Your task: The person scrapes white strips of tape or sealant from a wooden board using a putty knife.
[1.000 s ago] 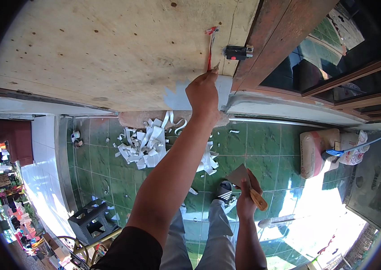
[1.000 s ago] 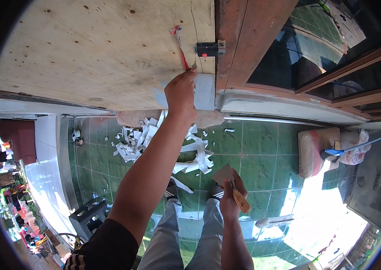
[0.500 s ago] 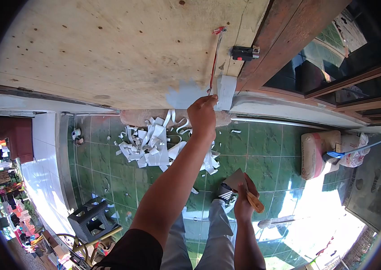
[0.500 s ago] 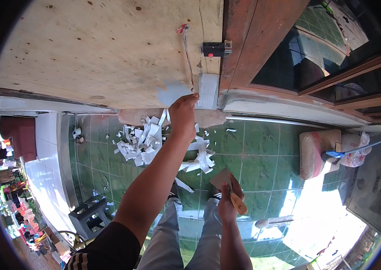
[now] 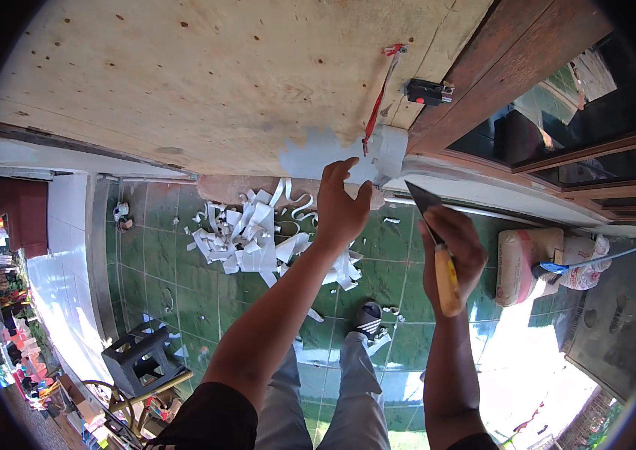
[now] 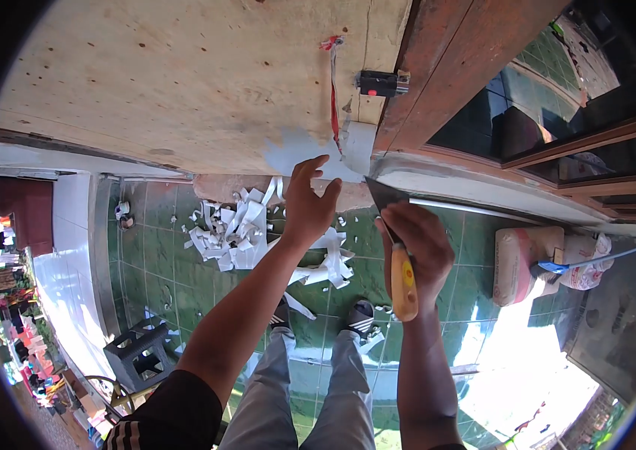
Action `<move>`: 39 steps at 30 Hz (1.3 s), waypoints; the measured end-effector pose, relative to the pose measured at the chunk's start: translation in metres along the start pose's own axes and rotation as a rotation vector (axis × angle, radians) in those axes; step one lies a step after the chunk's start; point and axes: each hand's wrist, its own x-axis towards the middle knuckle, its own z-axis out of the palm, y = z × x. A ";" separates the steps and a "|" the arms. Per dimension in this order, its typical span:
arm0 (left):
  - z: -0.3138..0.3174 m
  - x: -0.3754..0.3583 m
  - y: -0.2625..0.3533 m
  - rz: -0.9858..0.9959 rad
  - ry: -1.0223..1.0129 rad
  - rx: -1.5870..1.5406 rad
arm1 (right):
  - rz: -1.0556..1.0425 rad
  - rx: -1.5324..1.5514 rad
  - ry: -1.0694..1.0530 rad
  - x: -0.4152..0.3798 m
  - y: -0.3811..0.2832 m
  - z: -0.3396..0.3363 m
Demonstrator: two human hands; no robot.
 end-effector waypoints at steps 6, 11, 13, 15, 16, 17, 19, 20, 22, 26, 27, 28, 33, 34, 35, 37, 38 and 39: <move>0.035 0.023 0.026 -0.099 0.061 -0.364 | -0.238 0.019 -0.063 0.080 0.026 0.040; 0.044 0.026 0.031 -0.211 0.136 -0.419 | -0.263 -0.024 -0.007 0.091 0.030 0.055; 0.046 0.023 0.033 -0.300 0.124 -0.398 | -0.217 -0.034 -0.014 0.090 0.025 0.053; 0.045 0.016 0.037 -0.176 0.218 -0.280 | -0.223 0.000 -0.019 0.086 0.032 0.054; 0.045 0.015 0.038 -0.115 0.263 -0.220 | -0.224 0.017 -0.022 0.084 0.035 0.054; 0.045 0.015 0.038 -0.058 0.309 -0.205 | -0.214 0.012 -0.024 0.083 0.038 0.055; 0.042 0.019 0.037 0.061 0.402 -0.178 | -0.196 0.000 -0.026 0.086 0.044 0.058; 0.041 0.023 0.037 0.072 0.419 -0.170 | -0.228 -0.022 -0.037 0.087 0.044 0.057; 0.037 0.028 0.039 0.091 0.455 -0.154 | -0.291 -0.062 -0.064 0.091 0.041 0.055; 0.037 0.025 0.044 0.194 0.401 -0.080 | -0.226 -0.015 -0.057 0.092 0.041 0.056; 0.038 0.025 0.046 0.216 0.380 -0.096 | -0.260 -0.022 -0.053 0.095 0.036 0.055; 0.040 0.024 0.047 0.237 0.358 -0.111 | -0.293 -0.028 -0.049 0.097 0.033 0.055; 0.042 0.026 0.050 0.176 0.288 -0.087 | -0.284 -0.048 -0.053 0.097 0.032 0.056; 0.041 0.027 0.049 0.133 0.295 -0.089 | -0.292 -0.055 -0.066 0.099 0.030 0.056; 0.041 0.029 0.047 0.091 0.302 -0.091 | -0.299 -0.052 -0.070 0.102 0.030 0.055; 0.038 0.032 0.041 0.133 0.333 -0.095 | -0.305 -0.048 -0.083 0.104 0.031 0.053; 0.037 0.034 0.038 0.152 0.349 -0.096 | -0.271 -0.037 -0.071 0.103 0.032 0.055; 0.034 0.034 0.038 0.153 0.350 -0.087 | -0.236 -0.027 -0.058 0.102 0.034 0.057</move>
